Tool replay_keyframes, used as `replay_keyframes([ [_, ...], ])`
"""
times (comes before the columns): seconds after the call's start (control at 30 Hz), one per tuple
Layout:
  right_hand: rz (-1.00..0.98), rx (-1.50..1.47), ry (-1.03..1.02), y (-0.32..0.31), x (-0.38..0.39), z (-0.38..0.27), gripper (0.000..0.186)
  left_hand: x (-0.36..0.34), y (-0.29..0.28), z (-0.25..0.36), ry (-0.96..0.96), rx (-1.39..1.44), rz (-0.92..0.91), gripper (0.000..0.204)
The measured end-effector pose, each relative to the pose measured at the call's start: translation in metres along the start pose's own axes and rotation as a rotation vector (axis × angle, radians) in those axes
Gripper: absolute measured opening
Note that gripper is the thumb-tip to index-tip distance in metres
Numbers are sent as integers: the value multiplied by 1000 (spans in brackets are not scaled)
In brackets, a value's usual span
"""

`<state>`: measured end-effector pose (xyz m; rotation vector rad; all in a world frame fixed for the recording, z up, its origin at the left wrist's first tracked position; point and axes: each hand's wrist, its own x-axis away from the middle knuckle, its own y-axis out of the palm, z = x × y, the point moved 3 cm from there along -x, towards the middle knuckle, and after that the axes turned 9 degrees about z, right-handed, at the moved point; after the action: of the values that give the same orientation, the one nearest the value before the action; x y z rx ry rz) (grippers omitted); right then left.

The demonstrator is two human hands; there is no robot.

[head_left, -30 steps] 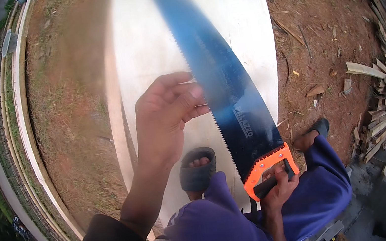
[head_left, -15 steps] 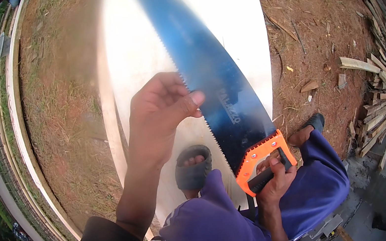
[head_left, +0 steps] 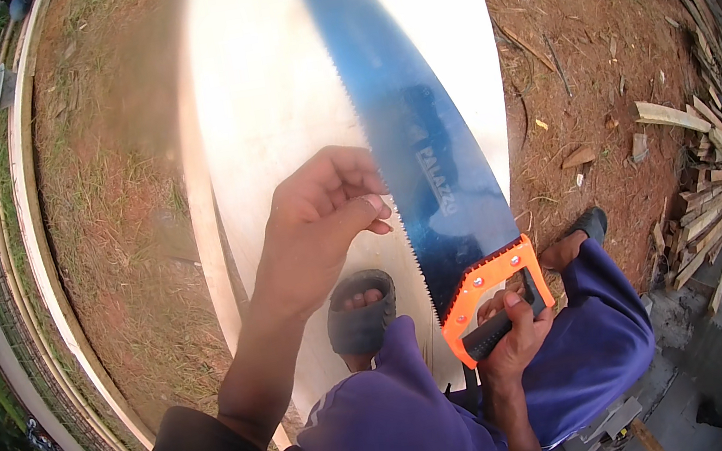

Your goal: The person uses a hand saw to cut a long plank of light-colored wood placed on the ground. They hold the saw with their right hand and stabilize the wood with their left hand, sawing back and forth along a straight line. The cut progresses steadily through the plank.

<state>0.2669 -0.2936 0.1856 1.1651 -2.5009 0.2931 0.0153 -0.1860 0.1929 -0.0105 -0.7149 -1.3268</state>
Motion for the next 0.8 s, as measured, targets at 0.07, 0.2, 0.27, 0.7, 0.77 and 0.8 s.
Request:
replay_keyframes([
  [0.07, -14, -9, -12, 1, 0, 0, 16, 0, 1, 0, -18, 17, 3, 33],
  [0.2, -34, 19, -18, -1, 0, 2, 17, 4, 9, -2, 31, -68, 5, 31],
  [0.27, -48, 21, -15, -2, 0, 4, 20, 4, 11, -3, 66, -122, 1, 28],
  [0.7, -411, -454, 414, 2, 13, -15, 57, -12, -10, -22, -36, -108, -100, 15],
  [0.77, -458, -539, 565, -11, 19, -12, 57, -16, -18, -28, -60, -218, -162, 17],
  [0.8, -448, -533, 567, -22, 23, -7, 56, -20, -26, -33, -72, -347, -203, 20],
])
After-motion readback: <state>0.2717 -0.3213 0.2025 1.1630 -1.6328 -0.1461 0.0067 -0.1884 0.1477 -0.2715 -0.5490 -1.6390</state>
